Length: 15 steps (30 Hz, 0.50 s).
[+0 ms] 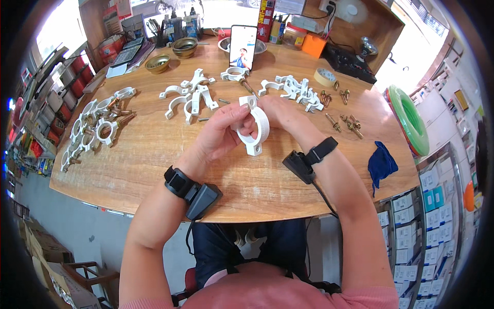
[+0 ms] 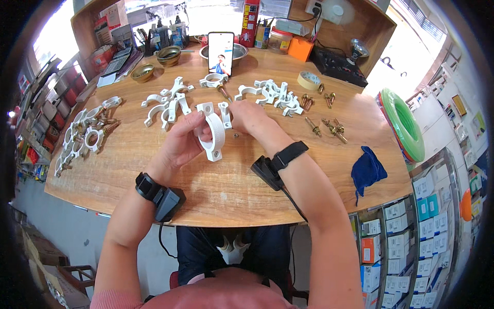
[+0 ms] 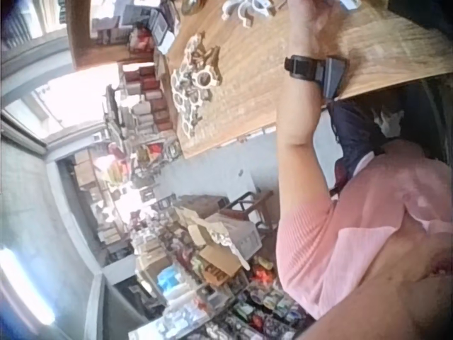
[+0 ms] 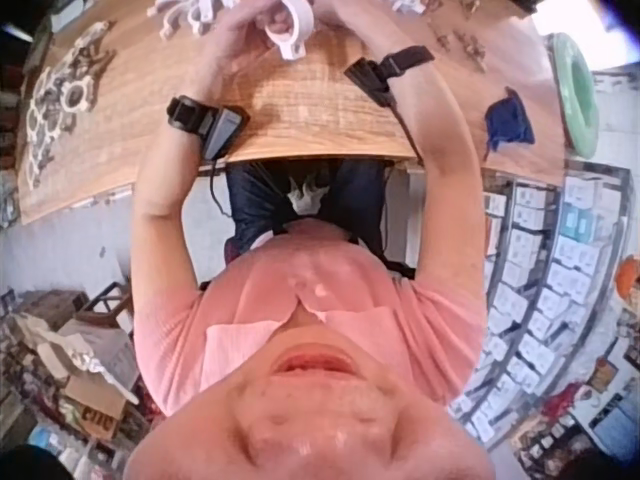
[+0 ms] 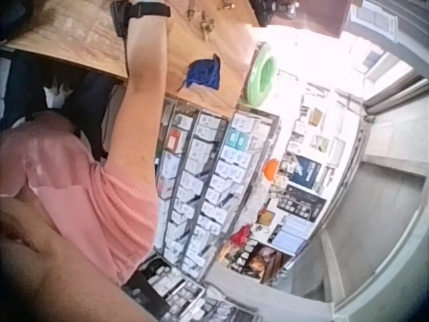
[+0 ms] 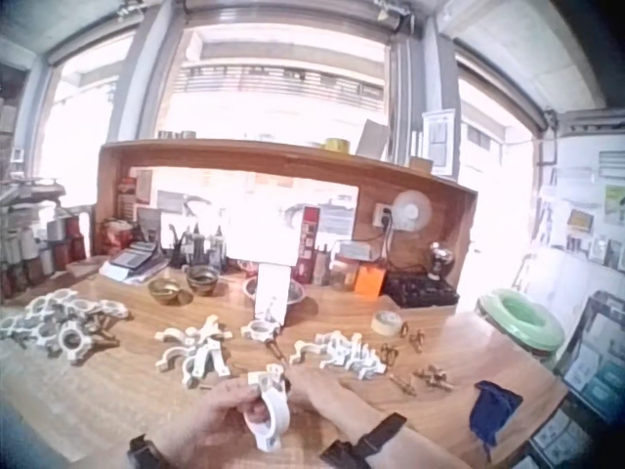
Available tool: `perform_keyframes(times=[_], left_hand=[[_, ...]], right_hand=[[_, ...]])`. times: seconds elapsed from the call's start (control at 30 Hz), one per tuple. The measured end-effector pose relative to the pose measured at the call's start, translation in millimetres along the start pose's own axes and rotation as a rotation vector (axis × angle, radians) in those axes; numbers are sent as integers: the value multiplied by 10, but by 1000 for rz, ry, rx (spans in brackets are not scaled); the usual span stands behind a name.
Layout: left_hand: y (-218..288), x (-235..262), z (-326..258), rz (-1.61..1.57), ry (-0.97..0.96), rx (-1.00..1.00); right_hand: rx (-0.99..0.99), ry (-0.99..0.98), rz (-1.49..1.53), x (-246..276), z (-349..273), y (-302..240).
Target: The person assembles white plastic hardware components by hand, inserting brass bolts and securing them with nuts and washers at a wooden workstation.
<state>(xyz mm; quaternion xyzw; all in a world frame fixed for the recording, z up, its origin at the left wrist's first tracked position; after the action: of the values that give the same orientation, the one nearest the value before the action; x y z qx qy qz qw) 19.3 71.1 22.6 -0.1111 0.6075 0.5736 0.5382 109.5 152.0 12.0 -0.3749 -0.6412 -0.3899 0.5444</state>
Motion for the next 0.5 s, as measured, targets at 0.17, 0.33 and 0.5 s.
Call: perform_keyframes(times=[0.17,0.33,0.5], left_hand=[[-36,-22,24,9,-25,-23],[-8,-4,24,51,-32,-79],[-39,-21,40,89,-23,-120]], right_hand=[[19,600,664,492,-465,207],[160,944,1197,785,-1096,-58],[192,1035,959,672,-1101,-128]])
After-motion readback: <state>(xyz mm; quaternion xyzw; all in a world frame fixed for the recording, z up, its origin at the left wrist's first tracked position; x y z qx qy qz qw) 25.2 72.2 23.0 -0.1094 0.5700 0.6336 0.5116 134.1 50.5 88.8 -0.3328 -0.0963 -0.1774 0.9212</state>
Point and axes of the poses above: each hand's wrist, its own z-axis towards the middle knuckle, its own x-axis out of the back of the hand, y = z × x, the point moved 7 cm from there along z, towards the middle knuckle, and after that the axes turned 15 degrees about -z, right-handed, at the moved point
